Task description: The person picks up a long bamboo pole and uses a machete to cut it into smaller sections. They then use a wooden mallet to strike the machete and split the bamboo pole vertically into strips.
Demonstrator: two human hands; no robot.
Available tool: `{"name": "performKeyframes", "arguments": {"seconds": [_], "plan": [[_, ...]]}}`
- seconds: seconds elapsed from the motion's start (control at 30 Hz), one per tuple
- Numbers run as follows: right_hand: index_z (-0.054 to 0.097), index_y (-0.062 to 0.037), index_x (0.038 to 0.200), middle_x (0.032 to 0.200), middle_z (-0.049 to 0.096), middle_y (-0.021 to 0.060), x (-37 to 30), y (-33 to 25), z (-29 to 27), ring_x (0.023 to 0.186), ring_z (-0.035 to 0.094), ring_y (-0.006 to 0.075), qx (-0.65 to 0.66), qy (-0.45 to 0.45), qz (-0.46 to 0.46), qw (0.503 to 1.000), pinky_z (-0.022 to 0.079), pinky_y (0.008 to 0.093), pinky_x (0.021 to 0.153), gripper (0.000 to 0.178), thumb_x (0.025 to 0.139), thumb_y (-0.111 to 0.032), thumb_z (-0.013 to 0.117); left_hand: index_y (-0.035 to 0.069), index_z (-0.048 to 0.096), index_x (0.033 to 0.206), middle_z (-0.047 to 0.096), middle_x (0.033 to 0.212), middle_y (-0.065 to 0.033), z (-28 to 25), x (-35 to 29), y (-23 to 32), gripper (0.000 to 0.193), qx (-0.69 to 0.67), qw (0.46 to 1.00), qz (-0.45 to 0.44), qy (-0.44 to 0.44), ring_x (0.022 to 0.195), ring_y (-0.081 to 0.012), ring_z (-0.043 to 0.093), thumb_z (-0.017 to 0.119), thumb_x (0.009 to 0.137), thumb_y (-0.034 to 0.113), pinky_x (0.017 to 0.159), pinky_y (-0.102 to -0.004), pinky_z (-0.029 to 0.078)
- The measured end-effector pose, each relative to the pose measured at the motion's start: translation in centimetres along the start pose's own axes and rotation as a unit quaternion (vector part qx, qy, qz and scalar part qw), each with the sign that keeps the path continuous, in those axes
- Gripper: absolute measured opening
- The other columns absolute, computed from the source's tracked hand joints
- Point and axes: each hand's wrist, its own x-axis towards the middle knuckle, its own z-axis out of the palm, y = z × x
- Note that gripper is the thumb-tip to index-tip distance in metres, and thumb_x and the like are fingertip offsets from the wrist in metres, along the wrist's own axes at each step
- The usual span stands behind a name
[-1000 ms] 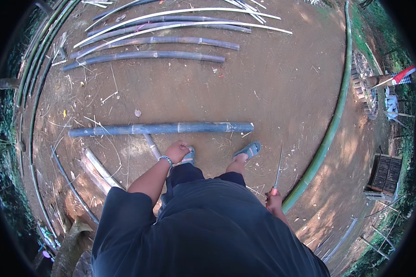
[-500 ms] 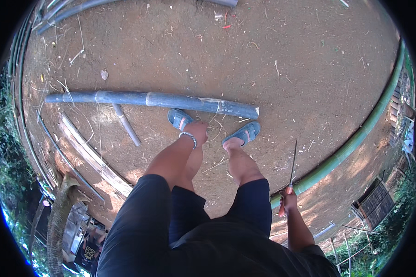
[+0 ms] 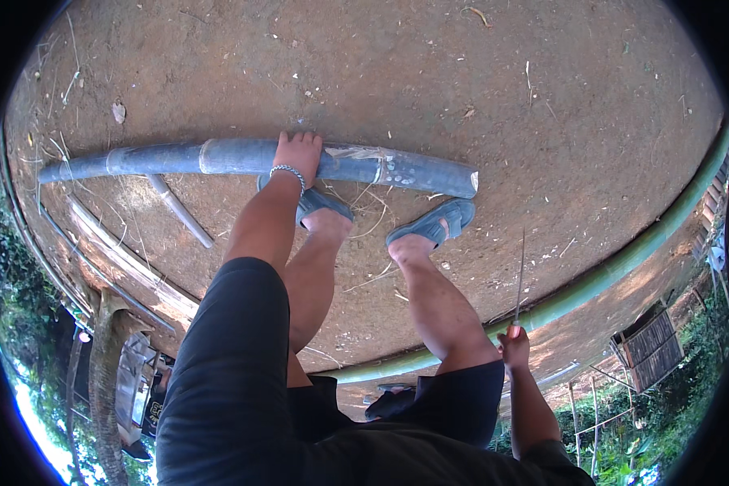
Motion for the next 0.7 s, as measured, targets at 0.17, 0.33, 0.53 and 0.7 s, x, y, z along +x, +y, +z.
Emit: {"name": "performKeyframes", "arguments": {"seconds": [0.17, 0.33, 0.53, 0.7], "plan": [[0.055, -0.0059, 0.106, 0.08, 0.057, 0.0031, 0.7, -10.0, 1.8, 0.059, 0.055, 0.0122, 0.185, -0.013, -0.056, 0.981, 0.048, 0.0271, 0.053, 0.027, 0.086, -0.01, 0.073, 0.009, 0.05, 0.136, 0.056, 0.125, -0.0086, 0.1, -4.2, -1.1, 0.073, 0.011, 0.988, -0.02, 0.152, 0.123, -0.0275, 0.053, 0.081, 0.071, 0.023, 0.106, -0.0448, 0.039], [0.055, -0.008, 0.109, 0.084, 0.055, 0.0025, -1.6, -20.3, 1.8, 0.062, 0.055, 0.0113, 0.33, -0.009, -0.116, 0.937, 0.048, 0.0271, 0.055, 0.031, 0.091, -0.022, 0.076, 0.009, 0.05, 0.135, 0.055, 0.124, -0.007, -6.5, -9.7, -2.3, 0.07, -0.028, 0.978, 0.001, 0.206, 0.122, -0.0252, 0.051, 0.078, 0.073, 0.025, 0.104, -0.043, 0.038], [0.052, -0.009, 0.112, 0.082, 0.052, 0.0016, -10.9, -29.6, -1.5, 0.07, 0.055, 0.0122, 0.452, -0.062, -0.16, 0.875, 0.05, 0.0281, 0.062, 0.032, 0.094, -0.026, 0.073, 0.01, 0.053, 0.131, 0.057, 0.122, -0.0072, -14.3, -21.7, -5.0, 0.078, -0.08, 0.956, 0.018, 0.28, 0.119, -0.0264, 0.054, 0.085, 0.062, 0.025, 0.101, -0.0431, 0.039], [0.049, -0.0094, 0.114, 0.083, 0.052, 0.0026, -23.2, -30.4, -6.4, 0.069, 0.054, 0.0135, 0.44, -0.096, -0.207, 0.869, 0.051, 0.0295, 0.062, 0.03, 0.094, -0.019, 0.071, 0.008, 0.053, 0.13, 0.058, 0.121, -0.0092, -20.8, -32.2, -8.4, 0.075, -0.125, 0.948, 0.031, 0.29, 0.12, -0.0273, 0.055, 0.082, 0.062, 0.021, 0.103, -0.044, 0.038]]}}
